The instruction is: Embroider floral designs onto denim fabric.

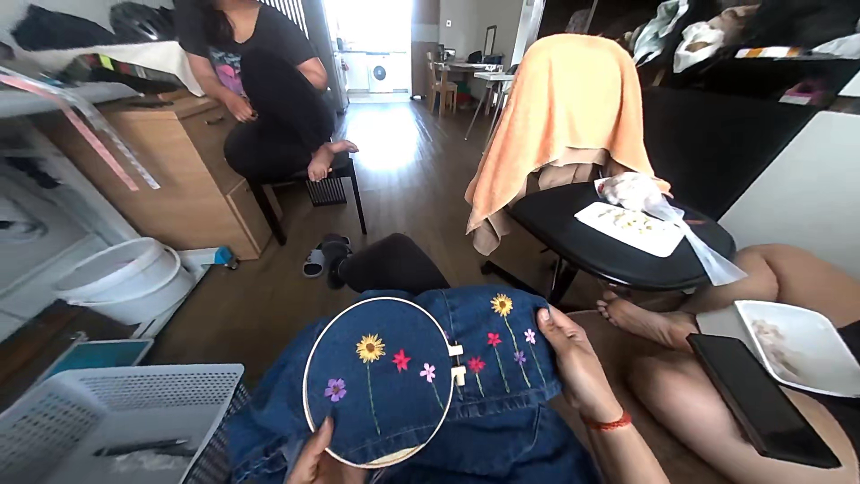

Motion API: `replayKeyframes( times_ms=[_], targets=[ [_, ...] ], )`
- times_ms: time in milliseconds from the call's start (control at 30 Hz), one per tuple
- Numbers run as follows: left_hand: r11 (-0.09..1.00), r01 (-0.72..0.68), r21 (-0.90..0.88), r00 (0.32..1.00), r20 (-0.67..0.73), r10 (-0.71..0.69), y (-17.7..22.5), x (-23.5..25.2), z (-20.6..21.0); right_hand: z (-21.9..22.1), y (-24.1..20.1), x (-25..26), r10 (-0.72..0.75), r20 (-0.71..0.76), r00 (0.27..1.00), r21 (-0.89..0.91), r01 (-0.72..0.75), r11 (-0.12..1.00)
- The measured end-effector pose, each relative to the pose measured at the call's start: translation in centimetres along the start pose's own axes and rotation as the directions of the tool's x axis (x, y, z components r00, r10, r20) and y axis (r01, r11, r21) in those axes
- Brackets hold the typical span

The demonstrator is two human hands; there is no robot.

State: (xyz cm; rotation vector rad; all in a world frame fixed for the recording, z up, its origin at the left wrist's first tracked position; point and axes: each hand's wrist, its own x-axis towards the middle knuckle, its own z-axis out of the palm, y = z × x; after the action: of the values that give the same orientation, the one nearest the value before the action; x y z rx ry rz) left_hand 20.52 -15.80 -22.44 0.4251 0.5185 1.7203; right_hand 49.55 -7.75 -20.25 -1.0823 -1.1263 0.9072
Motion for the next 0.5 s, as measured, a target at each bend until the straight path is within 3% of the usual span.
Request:
replayKeyframes(
  times_ms=[100,200,400,500],
  targets=[
    [1.0,0.016,0.015,1.0,-0.012,-0.016,0.2,0.1,0.3,-0.4,1.5,-0.4,-0.135,0.027,0.99,-0.174,0.137,0.975],
    [0.998,0.025,0.061,0.999,-0.048,-0.022,0.2,0.0,0.6,-1.0,2.9,-0.2,-0.184,0.032,0.982,-0.373,0.183,0.91],
    [0.999,0.008,0.033,1.0,-0.006,-0.008,0.2,0.1,0.5,-1.8,2.7,-0.2,-0.213,-0.032,0.977,-0.448,0.176,0.877],
    [0.998,-0.006,0.056,0.999,-0.039,0.009,0.3,-0.1,0.7,-3.3,0.8,-0.6,-0.12,-0.088,0.989,-0.331,0.084,0.94]
  ],
)
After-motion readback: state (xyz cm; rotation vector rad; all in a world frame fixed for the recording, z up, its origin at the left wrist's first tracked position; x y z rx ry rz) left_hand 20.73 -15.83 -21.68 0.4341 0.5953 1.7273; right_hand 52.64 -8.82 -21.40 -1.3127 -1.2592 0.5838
